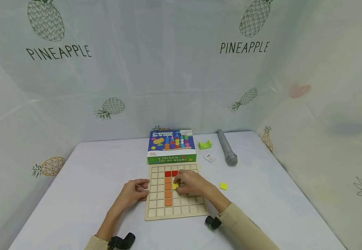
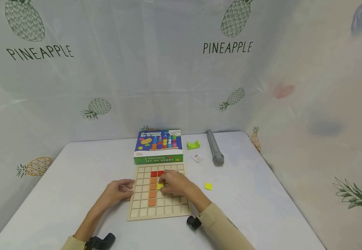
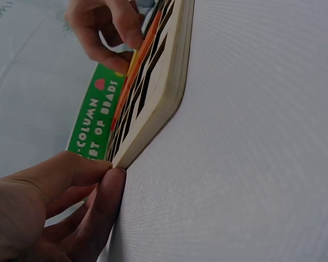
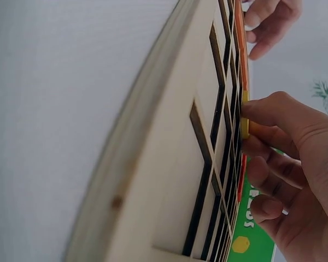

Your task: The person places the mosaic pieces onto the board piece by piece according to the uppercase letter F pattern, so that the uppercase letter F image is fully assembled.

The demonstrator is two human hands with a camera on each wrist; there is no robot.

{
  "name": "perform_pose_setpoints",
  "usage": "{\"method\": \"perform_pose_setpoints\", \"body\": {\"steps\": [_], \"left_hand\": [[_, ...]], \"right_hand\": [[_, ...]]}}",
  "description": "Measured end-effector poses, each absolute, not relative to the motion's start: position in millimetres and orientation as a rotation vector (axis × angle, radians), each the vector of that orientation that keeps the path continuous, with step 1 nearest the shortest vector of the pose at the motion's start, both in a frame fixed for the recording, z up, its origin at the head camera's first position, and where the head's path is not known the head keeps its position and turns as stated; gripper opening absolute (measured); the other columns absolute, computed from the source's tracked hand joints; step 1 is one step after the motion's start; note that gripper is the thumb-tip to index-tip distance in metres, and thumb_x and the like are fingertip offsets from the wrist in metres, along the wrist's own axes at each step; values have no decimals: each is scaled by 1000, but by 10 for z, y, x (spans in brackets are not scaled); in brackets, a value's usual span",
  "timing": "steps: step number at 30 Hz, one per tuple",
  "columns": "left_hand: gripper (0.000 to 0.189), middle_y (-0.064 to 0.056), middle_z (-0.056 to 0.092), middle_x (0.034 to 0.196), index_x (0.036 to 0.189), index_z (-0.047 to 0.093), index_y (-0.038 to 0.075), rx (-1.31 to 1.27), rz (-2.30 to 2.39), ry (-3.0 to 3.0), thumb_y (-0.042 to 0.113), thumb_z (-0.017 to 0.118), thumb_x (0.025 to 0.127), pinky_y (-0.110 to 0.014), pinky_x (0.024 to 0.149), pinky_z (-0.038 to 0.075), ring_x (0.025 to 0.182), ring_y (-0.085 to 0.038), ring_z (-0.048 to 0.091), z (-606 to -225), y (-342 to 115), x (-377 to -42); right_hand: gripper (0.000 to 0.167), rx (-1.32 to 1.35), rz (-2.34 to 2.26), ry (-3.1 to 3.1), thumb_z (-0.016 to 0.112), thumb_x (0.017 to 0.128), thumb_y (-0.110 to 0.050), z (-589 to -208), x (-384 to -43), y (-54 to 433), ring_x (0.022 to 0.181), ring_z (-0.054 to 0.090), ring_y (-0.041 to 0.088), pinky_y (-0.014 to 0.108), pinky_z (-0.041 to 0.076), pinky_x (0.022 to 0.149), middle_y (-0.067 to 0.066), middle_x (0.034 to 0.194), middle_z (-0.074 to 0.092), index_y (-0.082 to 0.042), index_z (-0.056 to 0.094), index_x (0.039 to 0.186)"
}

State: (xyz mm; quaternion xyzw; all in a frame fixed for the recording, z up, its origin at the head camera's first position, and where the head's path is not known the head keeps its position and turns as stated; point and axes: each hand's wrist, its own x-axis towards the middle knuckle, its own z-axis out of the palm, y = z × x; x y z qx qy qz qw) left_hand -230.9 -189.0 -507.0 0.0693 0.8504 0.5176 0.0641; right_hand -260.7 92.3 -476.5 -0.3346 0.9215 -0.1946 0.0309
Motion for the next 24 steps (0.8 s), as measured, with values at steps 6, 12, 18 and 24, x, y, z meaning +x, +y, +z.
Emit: {"method": "perform_pose_setpoints", "body": {"steps": [6, 12, 18, 24], "left_hand": [[43, -13, 64, 99, 124, 62, -4, 193, 1564, 2568, -2, 71, 82, -25, 59, 62, 72, -15, 68, -5063, -1883, -2312], [43, -13, 64, 99, 124, 62, -4, 185, 1555, 2582, -2, 71, 82, -24, 58, 62, 70, -15, 68, -5072, -1877, -2298], [43, -11, 64, 98, 124, 63, -3, 180, 1557, 2584, -3, 71, 81, -24, 58, 62, 72, -16, 69, -5090, -1865, -2304], [43, -10, 64, 98, 124, 63, -3, 179, 1548, 2604, -3, 71, 81, -24, 57, 61, 74, -16, 68, -5103, -1879, -2313]], "right_hand": [[23, -1044, -594, 2844, 74, 84, -28, -4774, -2620, 924, 86, 58, 6, 23, 55, 81, -6, 103, 66, -18, 74, 105], [25, -1036, -564, 2853, 74, 84, -30, -4772, -2604, 924, 88, 57, 5, 23, 55, 82, -7, 104, 66, -19, 74, 107], [25, -971, -537, 2876, 74, 87, -30, -4709, -2553, 1019, 90, 58, 6, 24, 56, 81, -6, 106, 66, -18, 74, 108], [25, -893, -584, 2903, 75, 85, -27, -4663, -2532, 1327, 86, 60, 13, 24, 53, 73, -3, 103, 66, -15, 75, 108]]}}
